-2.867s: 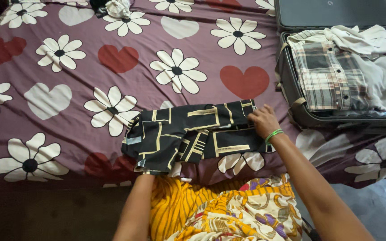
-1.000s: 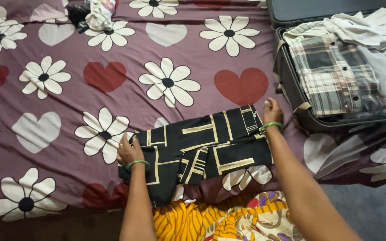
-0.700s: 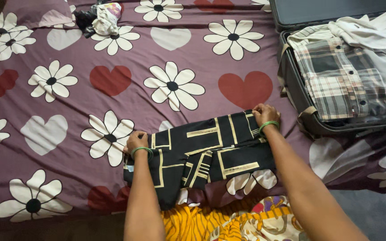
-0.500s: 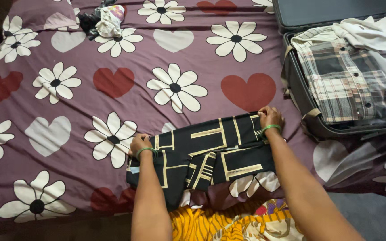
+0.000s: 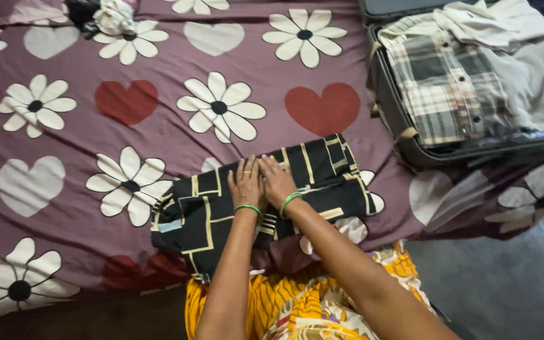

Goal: The person organizes clothes inside an open suitcase and then folds a black patterned garment by hand on a bed.

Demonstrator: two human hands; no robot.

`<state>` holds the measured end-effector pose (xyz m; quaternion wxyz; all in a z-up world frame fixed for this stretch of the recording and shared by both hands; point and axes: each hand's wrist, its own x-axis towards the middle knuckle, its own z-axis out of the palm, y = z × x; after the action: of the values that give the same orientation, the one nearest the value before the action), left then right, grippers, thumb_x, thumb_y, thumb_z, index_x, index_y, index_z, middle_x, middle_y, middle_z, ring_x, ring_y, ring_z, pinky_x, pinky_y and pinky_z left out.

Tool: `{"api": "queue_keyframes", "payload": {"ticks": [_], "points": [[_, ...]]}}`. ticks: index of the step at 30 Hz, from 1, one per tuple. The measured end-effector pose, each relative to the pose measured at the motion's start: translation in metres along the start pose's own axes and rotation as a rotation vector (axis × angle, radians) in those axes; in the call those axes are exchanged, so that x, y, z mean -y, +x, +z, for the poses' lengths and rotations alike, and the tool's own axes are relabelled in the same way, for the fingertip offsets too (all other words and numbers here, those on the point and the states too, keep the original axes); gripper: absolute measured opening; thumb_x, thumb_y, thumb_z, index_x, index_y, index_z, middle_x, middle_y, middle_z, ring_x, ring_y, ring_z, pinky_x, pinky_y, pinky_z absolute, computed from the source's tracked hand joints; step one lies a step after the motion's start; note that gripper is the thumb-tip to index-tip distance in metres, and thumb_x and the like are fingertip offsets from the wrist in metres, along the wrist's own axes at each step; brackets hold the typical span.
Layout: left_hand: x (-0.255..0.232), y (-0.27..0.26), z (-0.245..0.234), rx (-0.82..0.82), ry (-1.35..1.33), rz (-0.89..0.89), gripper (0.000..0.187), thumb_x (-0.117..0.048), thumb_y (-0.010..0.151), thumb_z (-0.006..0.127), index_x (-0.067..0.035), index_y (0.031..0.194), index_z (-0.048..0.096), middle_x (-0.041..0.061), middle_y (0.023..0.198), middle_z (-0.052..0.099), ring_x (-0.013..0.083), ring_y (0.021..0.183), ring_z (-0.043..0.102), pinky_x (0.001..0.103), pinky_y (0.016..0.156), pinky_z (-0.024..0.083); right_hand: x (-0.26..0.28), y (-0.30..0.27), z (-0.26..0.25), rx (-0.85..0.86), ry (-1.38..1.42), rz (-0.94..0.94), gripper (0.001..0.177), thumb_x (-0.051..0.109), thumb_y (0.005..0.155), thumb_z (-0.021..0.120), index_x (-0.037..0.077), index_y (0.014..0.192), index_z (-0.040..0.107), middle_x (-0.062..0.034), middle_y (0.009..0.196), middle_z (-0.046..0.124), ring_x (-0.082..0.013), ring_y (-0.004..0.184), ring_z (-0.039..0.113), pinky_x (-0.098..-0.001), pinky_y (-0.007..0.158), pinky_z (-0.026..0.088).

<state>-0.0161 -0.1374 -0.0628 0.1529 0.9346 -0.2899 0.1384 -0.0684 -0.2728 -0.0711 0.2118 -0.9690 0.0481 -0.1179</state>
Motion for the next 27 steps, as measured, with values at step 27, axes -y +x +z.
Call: {"api": "queue_keyframes", "payload": {"ticks": [27], "points": [[-0.007, -0.040, -0.045, 0.241, 0.107, -0.172, 0.065, -0.051, 0.098, 0.050, -0.026, 0.157, 0.037, -0.002, 0.166, 0.030, 0.0264, 0.155, 0.018, 0.063, 0.121, 0.010, -0.075, -0.032, -0.067, 0.085, -0.357, 0.209, 0.069, 0.045, 0.100, 0.044, 0.018, 0.161, 0.026, -0.0024, 0.173, 0.011, -0.0227, 0.158, 0.007, -0.0695, 0.117, 0.003]]}}
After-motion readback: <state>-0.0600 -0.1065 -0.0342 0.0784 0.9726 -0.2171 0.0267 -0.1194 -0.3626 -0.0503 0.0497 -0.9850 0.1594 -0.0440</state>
